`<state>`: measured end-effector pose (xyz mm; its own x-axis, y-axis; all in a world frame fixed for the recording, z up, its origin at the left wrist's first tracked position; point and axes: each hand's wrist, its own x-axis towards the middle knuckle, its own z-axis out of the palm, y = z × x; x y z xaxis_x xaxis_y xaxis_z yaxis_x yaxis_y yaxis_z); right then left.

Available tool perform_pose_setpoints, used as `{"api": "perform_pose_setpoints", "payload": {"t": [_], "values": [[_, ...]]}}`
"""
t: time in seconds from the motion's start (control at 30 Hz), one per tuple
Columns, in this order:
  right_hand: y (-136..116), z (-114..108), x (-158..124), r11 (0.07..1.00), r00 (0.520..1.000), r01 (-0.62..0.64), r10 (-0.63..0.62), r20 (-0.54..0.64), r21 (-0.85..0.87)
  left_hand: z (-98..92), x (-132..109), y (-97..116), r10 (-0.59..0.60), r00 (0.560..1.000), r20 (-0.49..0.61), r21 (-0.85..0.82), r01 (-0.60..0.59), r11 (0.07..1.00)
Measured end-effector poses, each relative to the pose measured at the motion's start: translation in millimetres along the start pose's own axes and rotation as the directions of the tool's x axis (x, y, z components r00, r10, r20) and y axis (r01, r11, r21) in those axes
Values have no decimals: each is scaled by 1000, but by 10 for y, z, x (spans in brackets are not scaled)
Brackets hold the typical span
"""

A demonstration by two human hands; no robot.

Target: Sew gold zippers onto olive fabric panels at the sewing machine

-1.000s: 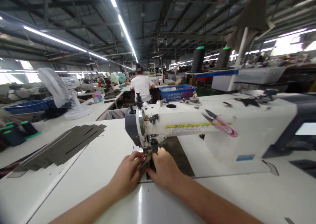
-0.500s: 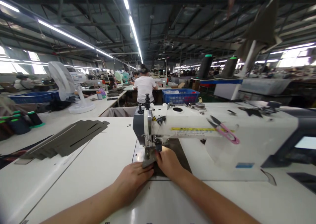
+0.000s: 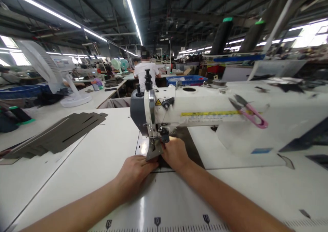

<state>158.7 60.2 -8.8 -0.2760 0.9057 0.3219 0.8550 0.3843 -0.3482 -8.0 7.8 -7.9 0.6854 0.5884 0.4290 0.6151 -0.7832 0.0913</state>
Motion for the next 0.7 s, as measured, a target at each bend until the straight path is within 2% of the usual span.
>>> {"api": "perform_pose_setpoints", "payload": {"t": [0.2,0.47,0.7], "values": [[-5,-55,-1,999,999,-5,4,37,40,1,-16,2,-40,999,-2,-20,40,999],[-40,24,-11,997,997,-61,59,-48,-39,-10,8,25,-42,998,40,38,40,998],[-58,14,0,997,996,-70,68,-52,-35,8,-16,40,-59,998,28,89,57,994]]}}
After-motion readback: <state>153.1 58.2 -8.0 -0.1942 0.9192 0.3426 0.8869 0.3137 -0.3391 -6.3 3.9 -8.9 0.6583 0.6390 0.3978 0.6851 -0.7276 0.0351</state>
